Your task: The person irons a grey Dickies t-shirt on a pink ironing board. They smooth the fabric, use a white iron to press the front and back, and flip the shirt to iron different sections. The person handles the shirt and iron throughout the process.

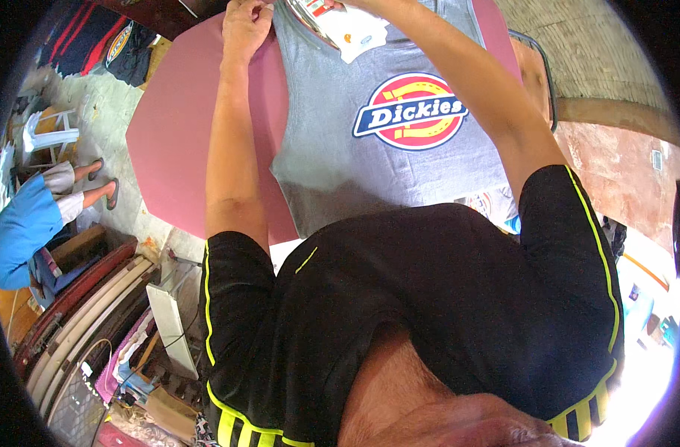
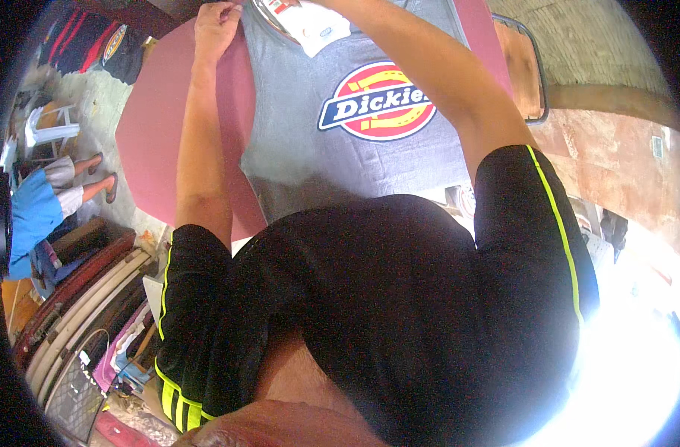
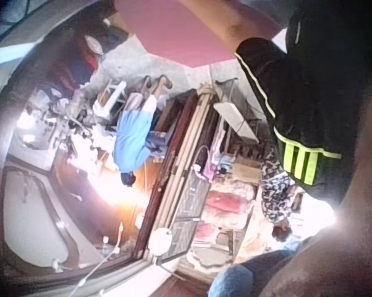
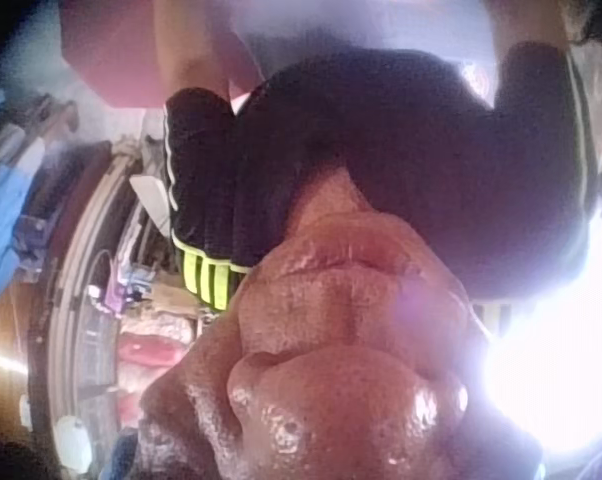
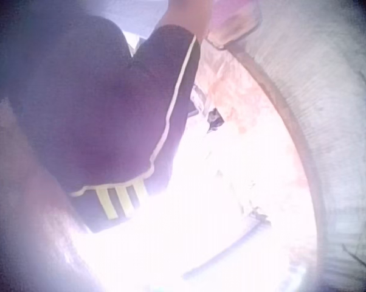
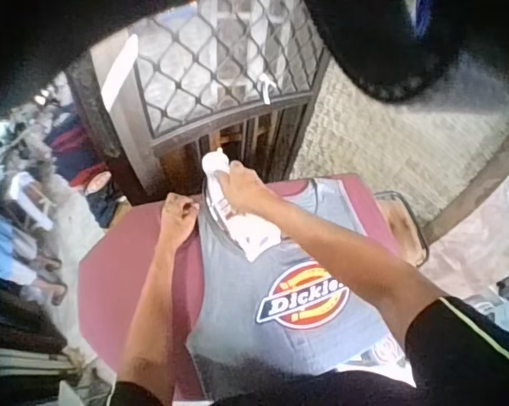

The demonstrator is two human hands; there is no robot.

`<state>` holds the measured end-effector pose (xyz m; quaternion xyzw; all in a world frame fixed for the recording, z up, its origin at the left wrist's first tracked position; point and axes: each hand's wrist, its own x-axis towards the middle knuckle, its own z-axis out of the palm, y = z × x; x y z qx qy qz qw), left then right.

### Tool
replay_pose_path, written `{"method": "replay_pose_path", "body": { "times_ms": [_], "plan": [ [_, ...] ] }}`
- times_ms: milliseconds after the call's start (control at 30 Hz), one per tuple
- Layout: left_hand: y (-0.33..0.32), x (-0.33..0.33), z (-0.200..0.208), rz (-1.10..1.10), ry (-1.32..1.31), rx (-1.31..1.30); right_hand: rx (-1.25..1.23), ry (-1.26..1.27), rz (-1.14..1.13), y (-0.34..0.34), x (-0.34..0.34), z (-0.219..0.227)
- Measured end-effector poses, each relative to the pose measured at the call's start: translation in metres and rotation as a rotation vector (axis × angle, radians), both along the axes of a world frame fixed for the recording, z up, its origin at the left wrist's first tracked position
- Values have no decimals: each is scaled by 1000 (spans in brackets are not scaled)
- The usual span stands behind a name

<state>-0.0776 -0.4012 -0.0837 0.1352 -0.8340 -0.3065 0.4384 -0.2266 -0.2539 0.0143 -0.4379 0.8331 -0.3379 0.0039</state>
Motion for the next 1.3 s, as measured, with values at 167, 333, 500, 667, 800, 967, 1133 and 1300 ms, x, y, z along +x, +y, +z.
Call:
{"method": "replay_pose_path", "body": {
  "times_ms": [167, 333, 500, 667, 800, 967, 1133, 1300],
  "plan": [
    [-9, 24, -7, 76, -7, -115, 116, -384, 18, 36, 71, 36],
    [-4, 15, -6, 110, -11, 26, 45, -163, 54, 37, 61, 12],
    [2, 5, 3, 68, -12, -8, -61, -155, -11, 2, 31, 12],
    [-6, 21, -4, 90, -4, -25, 10, -319, 55, 40, 70, 18],
    [-8, 30, -5, 142, -14, -86, 82, -643, -8, 45, 101, 52],
    [10, 5, 7, 83, -5, -13, 160, 365, 186, -8, 9, 4],
    [5, 10, 3, 107, -32, -2, 99, 21, 101, -3, 21, -7],
    [9, 19, 10, 127, -21, -51, 57, -345, 20, 20, 52, 29]
  ]
}}
